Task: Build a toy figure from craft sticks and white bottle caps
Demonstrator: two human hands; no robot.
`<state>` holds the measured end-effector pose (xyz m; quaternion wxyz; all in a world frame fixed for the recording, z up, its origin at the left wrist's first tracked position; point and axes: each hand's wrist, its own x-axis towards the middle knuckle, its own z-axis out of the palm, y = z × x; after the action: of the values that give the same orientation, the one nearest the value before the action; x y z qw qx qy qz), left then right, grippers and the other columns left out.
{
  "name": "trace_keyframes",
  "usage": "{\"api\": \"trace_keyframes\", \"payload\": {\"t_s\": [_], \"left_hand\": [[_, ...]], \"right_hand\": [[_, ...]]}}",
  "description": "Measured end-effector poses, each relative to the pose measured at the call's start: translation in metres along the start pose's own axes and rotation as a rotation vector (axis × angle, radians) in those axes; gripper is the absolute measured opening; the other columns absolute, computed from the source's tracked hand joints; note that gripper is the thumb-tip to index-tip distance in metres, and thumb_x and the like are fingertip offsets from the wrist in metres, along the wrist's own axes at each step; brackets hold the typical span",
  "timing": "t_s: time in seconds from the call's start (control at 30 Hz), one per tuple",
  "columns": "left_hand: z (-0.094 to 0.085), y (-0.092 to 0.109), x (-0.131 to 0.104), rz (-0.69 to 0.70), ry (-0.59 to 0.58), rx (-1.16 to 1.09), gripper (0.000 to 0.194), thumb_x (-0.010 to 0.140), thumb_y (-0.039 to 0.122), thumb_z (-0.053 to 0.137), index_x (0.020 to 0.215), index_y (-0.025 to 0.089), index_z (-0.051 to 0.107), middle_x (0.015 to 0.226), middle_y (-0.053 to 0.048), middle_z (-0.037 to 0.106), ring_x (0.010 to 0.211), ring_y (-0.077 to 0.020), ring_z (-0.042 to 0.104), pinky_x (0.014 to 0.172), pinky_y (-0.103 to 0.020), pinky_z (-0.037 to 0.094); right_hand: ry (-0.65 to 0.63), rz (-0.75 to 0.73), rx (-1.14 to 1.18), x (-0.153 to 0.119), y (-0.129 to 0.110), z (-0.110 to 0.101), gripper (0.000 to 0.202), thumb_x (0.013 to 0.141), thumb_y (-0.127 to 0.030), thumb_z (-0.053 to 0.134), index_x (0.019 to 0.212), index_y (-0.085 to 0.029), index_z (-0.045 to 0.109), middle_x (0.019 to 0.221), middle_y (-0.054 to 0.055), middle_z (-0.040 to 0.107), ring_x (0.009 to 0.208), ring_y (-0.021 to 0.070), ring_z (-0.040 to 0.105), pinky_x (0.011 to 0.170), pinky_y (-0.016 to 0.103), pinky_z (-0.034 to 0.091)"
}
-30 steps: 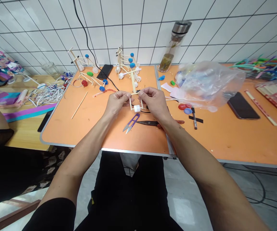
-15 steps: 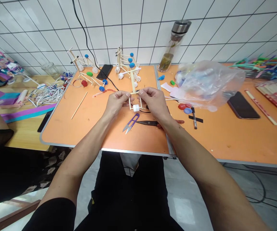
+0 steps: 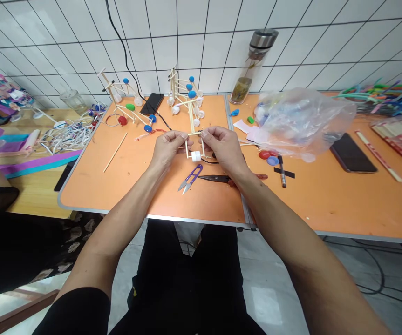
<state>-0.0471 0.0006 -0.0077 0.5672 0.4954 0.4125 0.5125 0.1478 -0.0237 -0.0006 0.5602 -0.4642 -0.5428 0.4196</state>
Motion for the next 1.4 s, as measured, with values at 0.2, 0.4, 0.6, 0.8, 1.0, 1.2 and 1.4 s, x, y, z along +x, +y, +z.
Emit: {"api": "trace_keyframes", "payload": {"t_s": [0.2, 0.4, 0.6, 0.8, 1.0, 1.2, 1.4], "left_hand": [[0.0000, -0.0017, 0.0005, 0.034, -0.014, 0.019, 0.043, 0.083, 0.056, 0.097, 0.085, 0.020, 0.073, 0.083, -0.005, 0.084, 0.073, -0.0167, 0.079, 0.075, -0.030, 0.066], [-0.0010, -0.0021, 0.0009, 0.082, -0.030, 0.020, 0.047, 0.081, 0.060, 0.098, 0.086, 0.021, 0.074, 0.083, -0.005, 0.084, 0.072, -0.0164, 0.078, 0.076, -0.031, 0.066], [0.0025, 0.0003, -0.0023, 0.091, -0.052, 0.052, 0.050, 0.083, 0.064, 0.097, 0.087, 0.020, 0.075, 0.083, -0.005, 0.084, 0.073, -0.0164, 0.078, 0.075, -0.031, 0.065], [0.0066, 0.0005, -0.0062, 0.110, -0.061, 0.101, 0.053, 0.082, 0.070, 0.095, 0.084, 0.020, 0.077, 0.084, -0.005, 0.084, 0.074, -0.0160, 0.076, 0.072, -0.028, 0.061], [0.0068, 0.0000, -0.0052, 0.132, -0.076, 0.115, 0.058, 0.078, 0.075, 0.095, 0.084, 0.020, 0.077, 0.083, -0.006, 0.084, 0.073, -0.0173, 0.077, 0.071, -0.029, 0.062], [0.0071, 0.0009, -0.0063, 0.133, -0.073, 0.107, 0.058, 0.077, 0.075, 0.095, 0.083, 0.020, 0.077, 0.083, -0.006, 0.084, 0.074, -0.0179, 0.077, 0.071, -0.029, 0.061], [0.0050, 0.0004, -0.0048, 0.113, -0.054, 0.090, 0.049, 0.084, 0.066, 0.095, 0.085, 0.020, 0.076, 0.086, -0.006, 0.084, 0.075, -0.0173, 0.077, 0.073, -0.029, 0.063]], "right_hand": [[0.020, -0.020, -0.030, 0.0005, 0.0016, 0.0015, 0.036, 0.092, -0.053, 0.090, 0.080, -0.024, 0.073, 0.075, 0.001, 0.071, 0.068, 0.0152, 0.059, 0.065, 0.031, 0.049], [0.014, -0.028, -0.042, 0.0013, 0.0020, 0.0015, 0.033, 0.094, -0.051, 0.089, 0.084, -0.023, 0.073, 0.078, 0.001, 0.072, 0.071, 0.0153, 0.060, 0.068, 0.031, 0.049], [-0.027, -0.049, -0.032, 0.0003, 0.0010, 0.0037, 0.040, 0.089, -0.060, 0.091, 0.093, -0.024, 0.075, 0.086, 0.001, 0.075, 0.078, 0.0167, 0.065, 0.073, 0.031, 0.052], [-0.024, -0.068, -0.053, -0.0005, 0.0021, 0.0053, 0.040, 0.084, -0.060, 0.093, 0.087, -0.024, 0.075, 0.082, 0.001, 0.073, 0.076, 0.0169, 0.059, 0.071, 0.032, 0.048], [-0.021, -0.089, -0.058, 0.0001, 0.0022, 0.0045, 0.042, 0.082, -0.061, 0.094, 0.084, -0.023, 0.075, 0.078, 0.000, 0.071, 0.072, 0.0158, 0.056, 0.068, 0.031, 0.045], [-0.019, -0.086, -0.064, -0.0008, 0.0006, 0.0045, 0.040, 0.084, -0.059, 0.093, 0.083, -0.023, 0.075, 0.077, 0.000, 0.071, 0.073, 0.0159, 0.056, 0.068, 0.031, 0.045], [-0.048, -0.044, -0.033, 0.0001, 0.0012, 0.0057, 0.037, 0.081, -0.057, 0.093, 0.088, -0.024, 0.078, 0.082, 0.001, 0.076, 0.075, 0.0165, 0.060, 0.070, 0.031, 0.049]]}}
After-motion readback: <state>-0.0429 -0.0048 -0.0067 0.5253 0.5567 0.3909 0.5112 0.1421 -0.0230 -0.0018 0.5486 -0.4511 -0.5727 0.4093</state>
